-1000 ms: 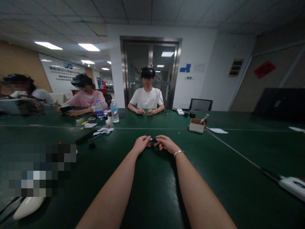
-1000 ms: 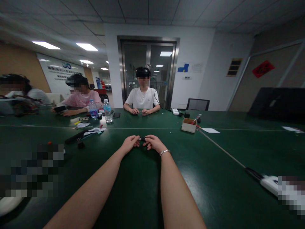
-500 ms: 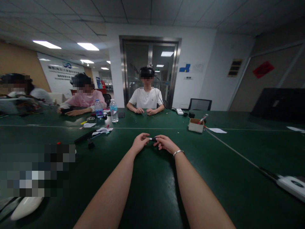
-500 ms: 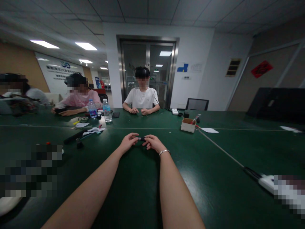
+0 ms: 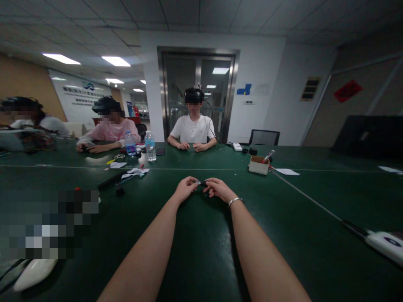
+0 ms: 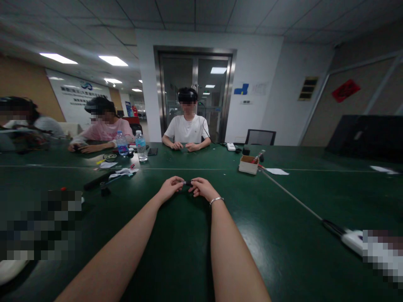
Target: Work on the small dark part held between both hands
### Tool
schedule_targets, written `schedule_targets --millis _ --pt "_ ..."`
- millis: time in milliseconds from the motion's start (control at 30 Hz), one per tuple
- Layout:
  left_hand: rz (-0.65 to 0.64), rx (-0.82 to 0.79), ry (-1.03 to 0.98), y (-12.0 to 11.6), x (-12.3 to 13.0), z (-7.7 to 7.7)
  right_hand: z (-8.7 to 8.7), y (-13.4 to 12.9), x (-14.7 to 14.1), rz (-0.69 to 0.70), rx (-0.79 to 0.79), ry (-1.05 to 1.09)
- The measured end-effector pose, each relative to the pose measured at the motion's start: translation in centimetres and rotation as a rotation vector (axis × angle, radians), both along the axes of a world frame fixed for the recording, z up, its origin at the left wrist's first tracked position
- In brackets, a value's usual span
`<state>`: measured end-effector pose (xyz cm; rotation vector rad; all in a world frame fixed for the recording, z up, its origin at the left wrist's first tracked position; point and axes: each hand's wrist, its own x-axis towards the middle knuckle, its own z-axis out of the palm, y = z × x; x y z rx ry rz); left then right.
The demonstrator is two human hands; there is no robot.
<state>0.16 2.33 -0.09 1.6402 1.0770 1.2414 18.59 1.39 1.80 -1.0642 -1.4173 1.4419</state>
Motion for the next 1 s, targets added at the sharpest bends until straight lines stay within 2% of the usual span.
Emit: schedule_targets --millis 233,667,1000 --pt "0.046 -0.002 0.002 -0.5 0.05 0.37 -0.27 0.19 -0.11 -0.008 0.011 -0.016" --pt "-0.028 -0.009 0.002 0.25 -0.2 -0.37 -0.4 0.33 0.02 -0.017 -0.006 -0.001" --pt "0.009 0.0 -0.043 -0.22 -0.16 0.1 -0.79 0.68 0.02 -0.017 0.001 -0.001"
